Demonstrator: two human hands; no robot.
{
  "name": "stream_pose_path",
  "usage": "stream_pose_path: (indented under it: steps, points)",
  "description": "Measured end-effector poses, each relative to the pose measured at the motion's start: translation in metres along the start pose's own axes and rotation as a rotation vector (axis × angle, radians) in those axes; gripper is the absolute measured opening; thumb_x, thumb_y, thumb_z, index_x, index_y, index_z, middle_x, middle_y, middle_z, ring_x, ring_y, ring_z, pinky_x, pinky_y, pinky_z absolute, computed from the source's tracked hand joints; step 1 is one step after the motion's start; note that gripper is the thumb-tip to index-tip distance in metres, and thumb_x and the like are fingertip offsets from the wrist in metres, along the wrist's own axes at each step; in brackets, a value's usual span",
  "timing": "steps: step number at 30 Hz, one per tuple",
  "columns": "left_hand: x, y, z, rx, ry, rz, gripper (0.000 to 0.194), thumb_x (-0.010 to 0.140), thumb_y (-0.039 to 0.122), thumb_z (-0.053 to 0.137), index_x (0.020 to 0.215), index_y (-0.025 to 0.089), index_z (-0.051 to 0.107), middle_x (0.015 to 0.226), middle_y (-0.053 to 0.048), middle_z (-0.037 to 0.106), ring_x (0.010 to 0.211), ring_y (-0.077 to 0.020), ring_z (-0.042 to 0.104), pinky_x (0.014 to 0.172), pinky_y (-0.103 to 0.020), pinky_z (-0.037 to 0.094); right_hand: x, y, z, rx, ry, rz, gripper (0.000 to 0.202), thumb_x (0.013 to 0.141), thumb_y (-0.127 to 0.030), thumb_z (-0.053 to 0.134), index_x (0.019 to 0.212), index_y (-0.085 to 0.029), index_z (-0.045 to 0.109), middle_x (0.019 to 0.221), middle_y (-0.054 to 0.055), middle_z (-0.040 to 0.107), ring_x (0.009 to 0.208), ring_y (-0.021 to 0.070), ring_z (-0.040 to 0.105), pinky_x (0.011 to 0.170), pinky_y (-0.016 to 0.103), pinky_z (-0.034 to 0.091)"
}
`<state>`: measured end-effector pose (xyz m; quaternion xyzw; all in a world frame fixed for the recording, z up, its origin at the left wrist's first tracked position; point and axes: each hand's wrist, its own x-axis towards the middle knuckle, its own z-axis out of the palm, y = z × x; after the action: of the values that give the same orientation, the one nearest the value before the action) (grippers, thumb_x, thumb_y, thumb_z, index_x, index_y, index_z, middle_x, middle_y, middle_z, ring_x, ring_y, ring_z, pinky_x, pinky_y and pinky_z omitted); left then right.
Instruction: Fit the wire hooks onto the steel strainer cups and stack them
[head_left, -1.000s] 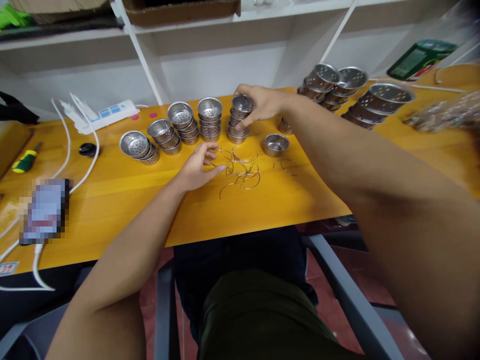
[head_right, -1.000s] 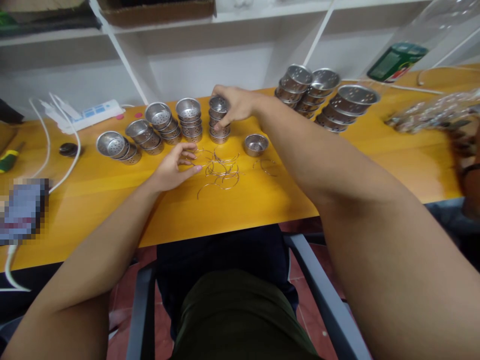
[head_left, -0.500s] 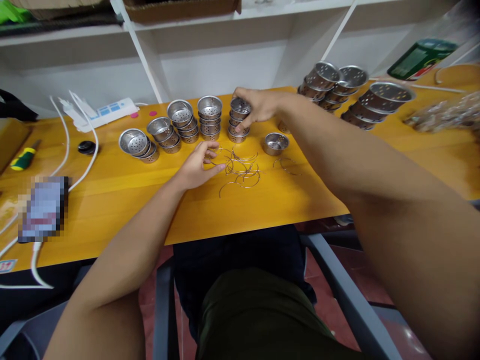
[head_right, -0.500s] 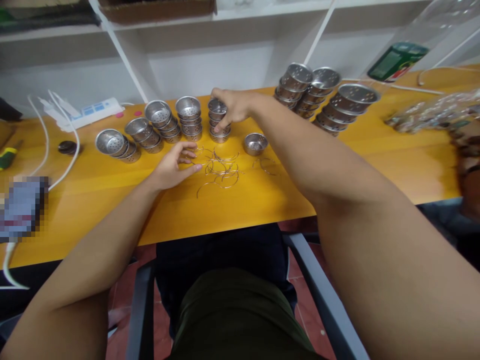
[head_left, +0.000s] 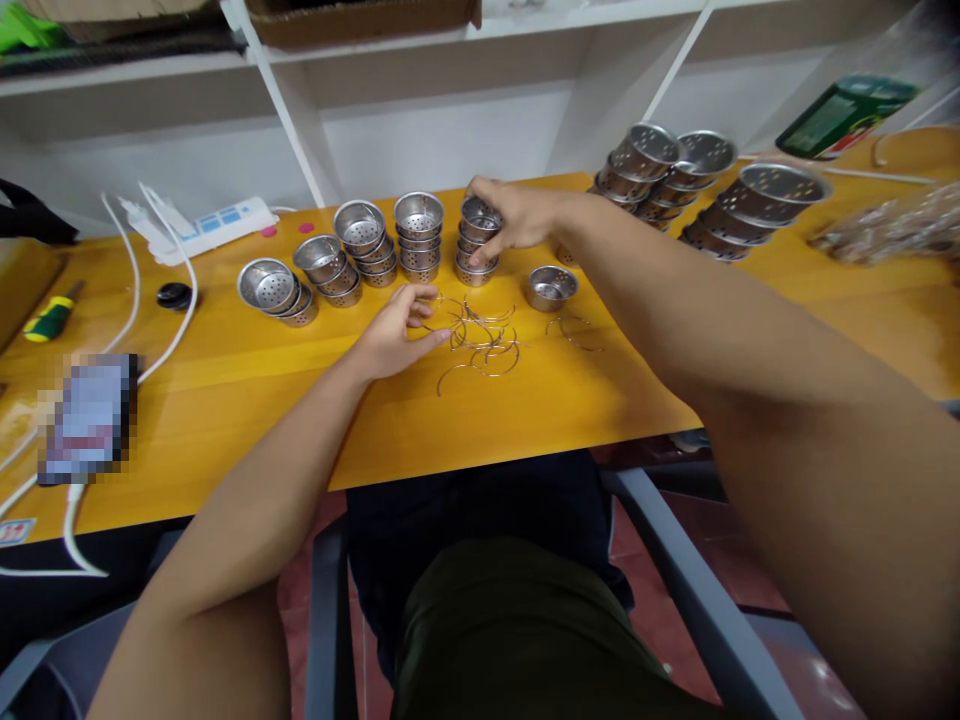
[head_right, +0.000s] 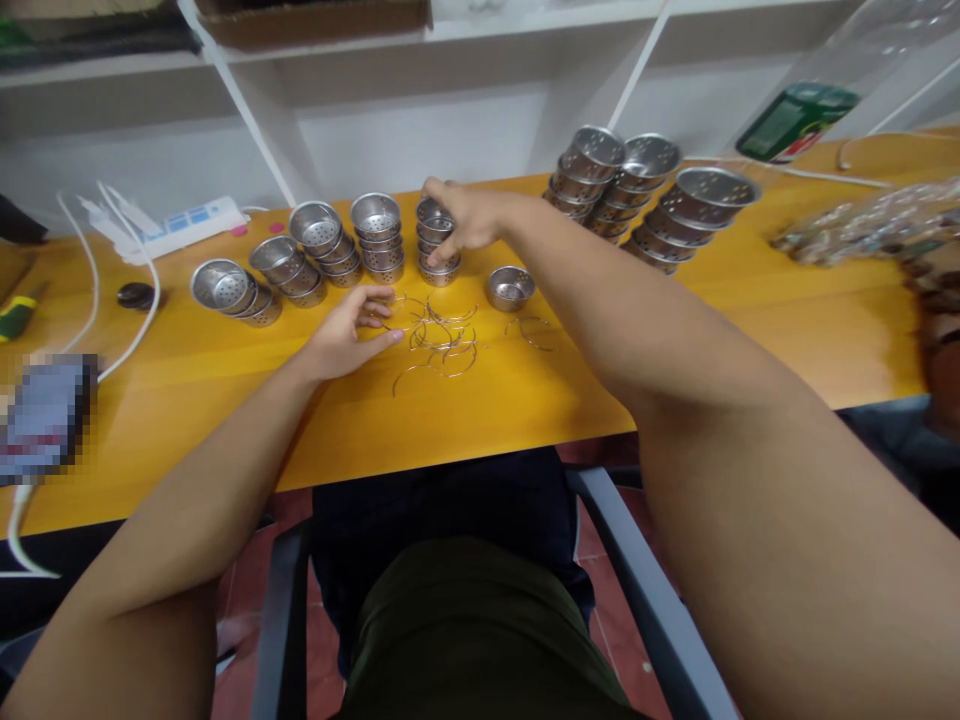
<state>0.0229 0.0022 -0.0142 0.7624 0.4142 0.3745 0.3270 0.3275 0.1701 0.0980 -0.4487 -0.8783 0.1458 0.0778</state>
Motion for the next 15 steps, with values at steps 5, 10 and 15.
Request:
stream_pose_path:
  steps: [5,10,15]
  points:
    - [0.000,0.000,0.000,0.019,0.006,-0.009,0.064,0.101,0.039,0.101,0.155,0.027,0.069,0.160,-0.015,0.081,0.137,-0.0296,0.083,0.118,-0.048,0.073,0.010,0.012,0.007,0.044,0.037,-0.058,0.105,0.080,-0.071,0.123,0.155,-0.031,0.061,0.171,0.017,0.077,0.151,0.0477,0.077,0.136,0.069,0.065]
    - [0.000,-0.005,0.001,0.007,0.008,0.004,0.062,0.101,0.038,0.101,0.154,0.028,0.070,0.163,-0.016,0.080,0.137,-0.0294,0.083,0.118,-0.049,0.072,0.032,0.014,0.016,0.061,0.095,-0.038,0.119,0.073,-0.088,0.121,0.160,-0.032,0.062,0.177,0.019,0.072,0.156,0.0501,0.074,0.142,0.074,0.060]
    - [-0.001,-0.008,0.000,0.005,0.012,0.021,0.064,0.101,0.042,0.100,0.156,0.027,0.070,0.155,-0.016,0.079,0.136,-0.0298,0.082,0.117,-0.049,0.072,0.035,-0.003,0.011,0.052,0.077,0.000,0.129,0.069,-0.091,0.122,0.168,-0.032,0.065,0.180,0.018,0.072,0.159,0.0512,0.073,0.143,0.074,0.057]
